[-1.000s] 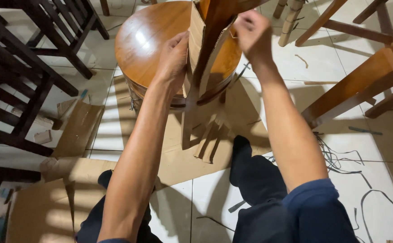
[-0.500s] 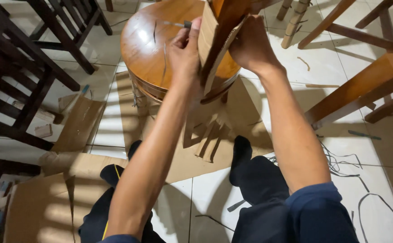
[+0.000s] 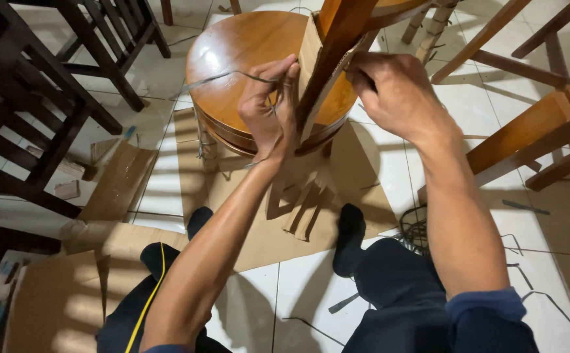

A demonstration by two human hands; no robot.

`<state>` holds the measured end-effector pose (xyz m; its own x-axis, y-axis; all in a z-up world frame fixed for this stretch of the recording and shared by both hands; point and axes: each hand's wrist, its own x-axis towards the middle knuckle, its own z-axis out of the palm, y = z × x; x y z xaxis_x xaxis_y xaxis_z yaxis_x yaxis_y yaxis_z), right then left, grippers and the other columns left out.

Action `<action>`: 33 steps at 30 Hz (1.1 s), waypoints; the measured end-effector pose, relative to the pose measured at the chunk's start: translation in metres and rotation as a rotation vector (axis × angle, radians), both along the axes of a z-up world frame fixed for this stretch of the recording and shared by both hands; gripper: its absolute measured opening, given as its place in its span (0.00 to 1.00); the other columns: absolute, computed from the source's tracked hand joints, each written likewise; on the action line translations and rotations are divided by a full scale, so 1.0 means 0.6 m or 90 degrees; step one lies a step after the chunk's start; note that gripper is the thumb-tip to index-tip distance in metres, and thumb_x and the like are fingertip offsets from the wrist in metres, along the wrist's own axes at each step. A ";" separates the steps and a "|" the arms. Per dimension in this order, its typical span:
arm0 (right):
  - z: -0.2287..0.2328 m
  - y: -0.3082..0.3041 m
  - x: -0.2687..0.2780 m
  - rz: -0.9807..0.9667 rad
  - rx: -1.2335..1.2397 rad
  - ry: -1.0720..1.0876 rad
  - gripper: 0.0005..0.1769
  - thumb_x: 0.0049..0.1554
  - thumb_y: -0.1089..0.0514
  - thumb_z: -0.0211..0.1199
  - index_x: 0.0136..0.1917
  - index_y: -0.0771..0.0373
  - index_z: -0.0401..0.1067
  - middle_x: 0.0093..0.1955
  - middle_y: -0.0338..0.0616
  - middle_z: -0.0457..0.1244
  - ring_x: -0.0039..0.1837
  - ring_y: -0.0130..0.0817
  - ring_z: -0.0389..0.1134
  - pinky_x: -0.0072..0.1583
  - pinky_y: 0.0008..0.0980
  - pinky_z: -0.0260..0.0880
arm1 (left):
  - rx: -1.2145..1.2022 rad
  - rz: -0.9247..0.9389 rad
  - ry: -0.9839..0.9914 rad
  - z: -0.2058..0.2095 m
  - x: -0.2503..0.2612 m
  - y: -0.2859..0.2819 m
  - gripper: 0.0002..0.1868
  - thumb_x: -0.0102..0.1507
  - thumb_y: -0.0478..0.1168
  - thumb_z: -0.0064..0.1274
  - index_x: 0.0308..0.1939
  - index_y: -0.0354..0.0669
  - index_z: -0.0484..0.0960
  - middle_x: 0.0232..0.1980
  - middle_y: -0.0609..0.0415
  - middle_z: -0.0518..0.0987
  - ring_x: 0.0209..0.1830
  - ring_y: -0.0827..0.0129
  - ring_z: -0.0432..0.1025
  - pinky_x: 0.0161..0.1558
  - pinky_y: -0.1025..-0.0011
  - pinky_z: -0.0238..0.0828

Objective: Wrapping wooden chair legs with cardboard and securing them with plastic ties

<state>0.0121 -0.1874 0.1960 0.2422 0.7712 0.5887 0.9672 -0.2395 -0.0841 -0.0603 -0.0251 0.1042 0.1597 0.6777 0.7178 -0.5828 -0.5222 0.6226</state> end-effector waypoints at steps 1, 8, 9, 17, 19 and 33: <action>-0.003 -0.005 0.011 -0.011 -0.031 -0.020 0.08 0.62 0.72 0.59 0.49 0.73 0.79 0.42 0.57 0.72 0.30 0.38 0.66 0.33 0.33 0.66 | 0.070 0.034 0.000 -0.005 -0.001 0.010 0.07 0.64 0.36 0.62 0.46 0.44 0.86 0.44 0.56 0.84 0.39 0.73 0.77 0.44 0.76 0.79; 0.029 -0.046 -0.018 -0.068 -0.064 -0.143 0.04 0.64 0.68 0.66 0.52 0.69 0.80 0.40 0.47 0.70 0.29 0.34 0.63 0.30 0.33 0.66 | 0.283 -0.022 0.068 0.016 -0.077 0.021 0.11 0.63 0.26 0.61 0.50 0.35 0.85 0.45 0.50 0.81 0.40 0.67 0.78 0.45 0.72 0.77; 0.032 -0.049 -0.026 -0.070 -0.063 -0.142 0.04 0.64 0.68 0.66 0.52 0.69 0.80 0.40 0.47 0.70 0.29 0.34 0.63 0.30 0.33 0.66 | 0.285 -0.024 0.069 0.022 -0.083 0.017 0.11 0.63 0.26 0.61 0.50 0.35 0.85 0.45 0.50 0.81 0.40 0.67 0.78 0.45 0.72 0.77; 0.026 -0.054 -0.023 0.116 0.028 -0.188 0.03 0.61 0.72 0.67 0.50 0.70 0.79 0.57 0.52 0.73 0.54 0.40 0.74 0.57 0.33 0.78 | 0.455 -0.004 0.070 0.076 -0.110 -0.002 0.10 0.61 0.26 0.63 0.47 0.34 0.86 0.41 0.50 0.82 0.34 0.65 0.75 0.37 0.69 0.71; 0.036 -0.059 -0.051 0.124 0.041 -0.104 0.07 0.62 0.72 0.66 0.54 0.71 0.78 0.55 0.52 0.72 0.46 0.37 0.70 0.49 0.33 0.73 | 0.487 -0.021 0.087 0.095 -0.116 0.000 0.12 0.61 0.25 0.62 0.48 0.33 0.86 0.42 0.49 0.81 0.34 0.64 0.74 0.37 0.69 0.71; -0.014 -0.014 -0.038 0.200 0.207 0.105 0.10 0.61 0.72 0.71 0.52 0.67 0.71 0.45 0.46 0.70 0.40 0.30 0.67 0.43 0.27 0.68 | 0.680 -0.062 0.284 0.177 -0.172 -0.024 0.10 0.59 0.26 0.62 0.44 0.35 0.88 0.40 0.54 0.81 0.24 0.71 0.72 0.28 0.69 0.71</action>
<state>-0.0108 -0.1956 0.1877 0.1372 0.6043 0.7849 0.9562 0.1260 -0.2641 -0.1632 -0.0392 0.2102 0.5606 -0.2678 0.7835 -0.4891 -0.8706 0.0524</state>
